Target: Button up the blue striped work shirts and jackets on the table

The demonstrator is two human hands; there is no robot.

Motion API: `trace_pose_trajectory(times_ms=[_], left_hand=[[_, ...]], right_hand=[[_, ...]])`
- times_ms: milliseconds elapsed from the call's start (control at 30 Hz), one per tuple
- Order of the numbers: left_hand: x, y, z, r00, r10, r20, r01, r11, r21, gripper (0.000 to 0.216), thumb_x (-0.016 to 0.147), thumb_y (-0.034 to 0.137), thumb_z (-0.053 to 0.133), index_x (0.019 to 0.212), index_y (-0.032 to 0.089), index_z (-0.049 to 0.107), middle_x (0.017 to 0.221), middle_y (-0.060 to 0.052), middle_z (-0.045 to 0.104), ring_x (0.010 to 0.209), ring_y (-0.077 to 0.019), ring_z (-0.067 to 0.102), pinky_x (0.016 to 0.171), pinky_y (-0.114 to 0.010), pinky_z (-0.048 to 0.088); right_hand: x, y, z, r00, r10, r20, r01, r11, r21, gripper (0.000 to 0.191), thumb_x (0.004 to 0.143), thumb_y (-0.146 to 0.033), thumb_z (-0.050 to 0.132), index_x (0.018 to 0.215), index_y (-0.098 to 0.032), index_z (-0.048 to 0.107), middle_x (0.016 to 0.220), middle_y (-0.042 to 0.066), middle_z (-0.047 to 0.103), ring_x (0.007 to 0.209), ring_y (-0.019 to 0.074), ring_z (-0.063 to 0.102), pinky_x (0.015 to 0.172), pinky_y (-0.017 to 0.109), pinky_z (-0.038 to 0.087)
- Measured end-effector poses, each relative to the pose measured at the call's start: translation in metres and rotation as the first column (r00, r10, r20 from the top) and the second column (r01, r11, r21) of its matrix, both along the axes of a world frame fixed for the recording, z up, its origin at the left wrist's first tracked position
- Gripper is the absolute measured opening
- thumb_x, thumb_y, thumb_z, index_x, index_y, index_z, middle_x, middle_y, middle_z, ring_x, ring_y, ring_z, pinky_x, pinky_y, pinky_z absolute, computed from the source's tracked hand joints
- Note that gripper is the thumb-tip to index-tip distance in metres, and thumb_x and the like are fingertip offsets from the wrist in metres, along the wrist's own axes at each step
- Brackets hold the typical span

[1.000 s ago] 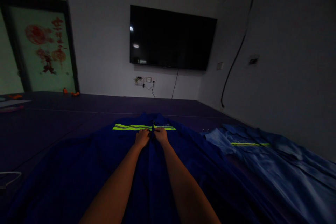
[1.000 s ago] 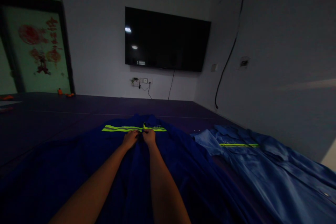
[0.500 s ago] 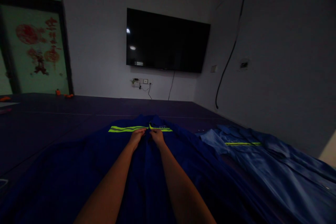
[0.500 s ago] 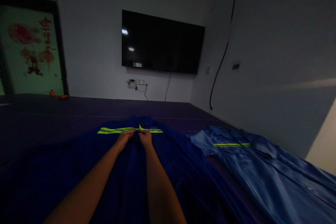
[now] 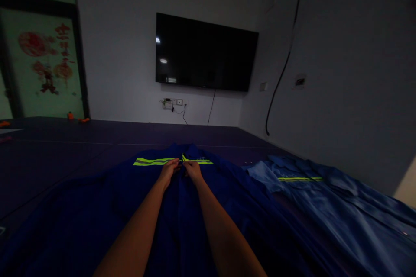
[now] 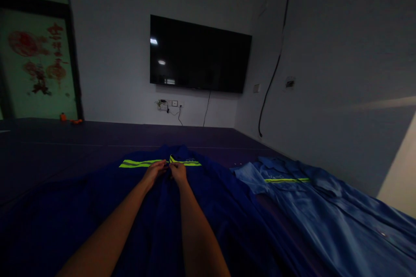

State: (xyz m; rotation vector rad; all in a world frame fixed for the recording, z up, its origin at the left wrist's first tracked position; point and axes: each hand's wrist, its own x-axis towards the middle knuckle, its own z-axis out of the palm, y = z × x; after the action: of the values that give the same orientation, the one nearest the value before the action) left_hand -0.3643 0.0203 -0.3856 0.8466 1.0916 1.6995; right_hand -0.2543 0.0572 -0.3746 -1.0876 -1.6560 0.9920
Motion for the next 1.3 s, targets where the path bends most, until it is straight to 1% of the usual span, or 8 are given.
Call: trace_pose_trajectory(times_ms=[67, 200, 467, 867, 967, 1033, 1167, 1300], left_hand=[[0.001, 0.0, 0.0, 1.0, 0.008, 0.006, -0.008, 1.0, -0.004, 0.031, 0.074, 0.01, 0.051, 0.103, 0.014, 0.06, 0.107, -0.011, 0.062, 0.073, -0.0111, 0.063, 0.069, -0.024, 0.05], [0.002, 0.0, 0.0, 1.0, 0.013, 0.0, -0.013, 1.0, 0.004, 0.033, 0.073, 0.01, 0.052, 0.104, 0.015, 0.06, 0.102, -0.009, 0.064, 0.074, -0.0114, 0.063, 0.071, -0.024, 0.048], [0.0, 0.005, -0.006, 0.999, 0.022, 0.038, -0.024, 0.998, 0.065, 0.029, 0.066, 0.011, 0.059, 0.094, 0.014, 0.064, 0.085, -0.006, 0.067, 0.073, -0.0119, 0.062, 0.075, -0.025, 0.045], [-0.002, 0.01, -0.011, 0.997, 0.055, -0.049, -0.05, 0.995, 0.091, 0.027, 0.064, 0.013, 0.059, 0.09, 0.013, 0.065, 0.09, -0.008, 0.068, 0.084, -0.0158, 0.062, 0.082, -0.029, 0.043], [-0.001, 0.007, -0.011, 0.989, 0.082, -0.121, -0.069, 0.991, 0.115, 0.026, 0.065, 0.016, 0.058, 0.09, 0.013, 0.066, 0.09, -0.009, 0.068, 0.086, -0.0178, 0.061, 0.083, -0.032, 0.043], [0.0, 0.004, -0.011, 0.969, 0.128, -0.212, -0.098, 0.984, 0.145, 0.024, 0.066, 0.017, 0.057, 0.088, 0.014, 0.066, 0.092, -0.008, 0.068, 0.089, -0.019, 0.061, 0.084, -0.033, 0.043], [0.001, -0.001, -0.009, 0.889, 0.2, -0.412, -0.121, 0.97, 0.21, 0.022, 0.068, 0.019, 0.055, 0.086, 0.017, 0.068, 0.096, -0.007, 0.067, 0.094, -0.0195, 0.059, 0.087, -0.033, 0.042], [0.001, -0.001, -0.009, 0.824, 0.217, -0.524, -0.107, 0.967, 0.232, 0.021, 0.069, 0.018, 0.054, 0.083, 0.017, 0.069, 0.093, -0.006, 0.068, 0.09, -0.0192, 0.06, 0.086, -0.034, 0.043]], right_hand=[[-0.001, 0.0, 0.0, 1.0, 0.003, -0.001, -0.003, 1.0, -0.01, 0.02, 0.075, -0.025, 0.048, 0.077, -0.014, 0.065, 0.044, -0.004, 0.05, 0.037, 0.0083, 0.045, 0.034, 0.017, 0.037], [-0.002, 0.002, -0.001, 1.0, -0.001, -0.028, 0.001, 1.0, -0.014, 0.022, 0.077, -0.021, 0.044, 0.077, -0.013, 0.064, 0.052, -0.002, 0.056, 0.034, 0.0056, 0.043, 0.034, 0.016, 0.036], [-0.003, 0.002, -0.006, 1.0, 0.005, 0.023, -0.005, 1.0, 0.003, 0.018, 0.078, -0.016, 0.043, 0.082, -0.013, 0.06, 0.051, -0.004, 0.053, 0.032, 0.0038, 0.041, 0.034, 0.014, 0.035], [-0.003, 0.003, -0.009, 0.988, -0.02, 0.154, 0.012, 0.998, 0.054, 0.025, 0.075, -0.004, 0.039, 0.088, -0.014, 0.059, 0.056, -0.001, 0.06, 0.037, 0.0057, 0.047, 0.038, 0.014, 0.036], [-0.003, 0.003, -0.01, 0.984, -0.026, 0.176, 0.015, 0.998, 0.065, 0.024, 0.075, -0.004, 0.04, 0.088, -0.014, 0.059, 0.058, 0.0, 0.061, 0.037, 0.006, 0.048, 0.038, 0.014, 0.036], [-0.003, 0.004, -0.011, 0.981, -0.027, 0.191, 0.013, 0.997, 0.076, 0.024, 0.075, -0.005, 0.041, 0.088, -0.014, 0.059, 0.06, 0.001, 0.061, 0.038, 0.0065, 0.048, 0.038, 0.015, 0.036], [-0.003, 0.008, -0.014, 0.967, -0.054, 0.249, 0.024, 0.992, 0.121, 0.025, 0.072, -0.005, 0.043, 0.089, -0.013, 0.06, 0.065, 0.003, 0.064, 0.042, 0.0083, 0.052, 0.041, 0.016, 0.038], [-0.002, 0.014, -0.016, 0.934, -0.098, 0.343, 0.029, 0.979, 0.2, 0.026, 0.072, -0.007, 0.045, 0.089, -0.014, 0.063, 0.072, 0.004, 0.066, 0.055, 0.0117, 0.058, 0.05, 0.019, 0.042]])
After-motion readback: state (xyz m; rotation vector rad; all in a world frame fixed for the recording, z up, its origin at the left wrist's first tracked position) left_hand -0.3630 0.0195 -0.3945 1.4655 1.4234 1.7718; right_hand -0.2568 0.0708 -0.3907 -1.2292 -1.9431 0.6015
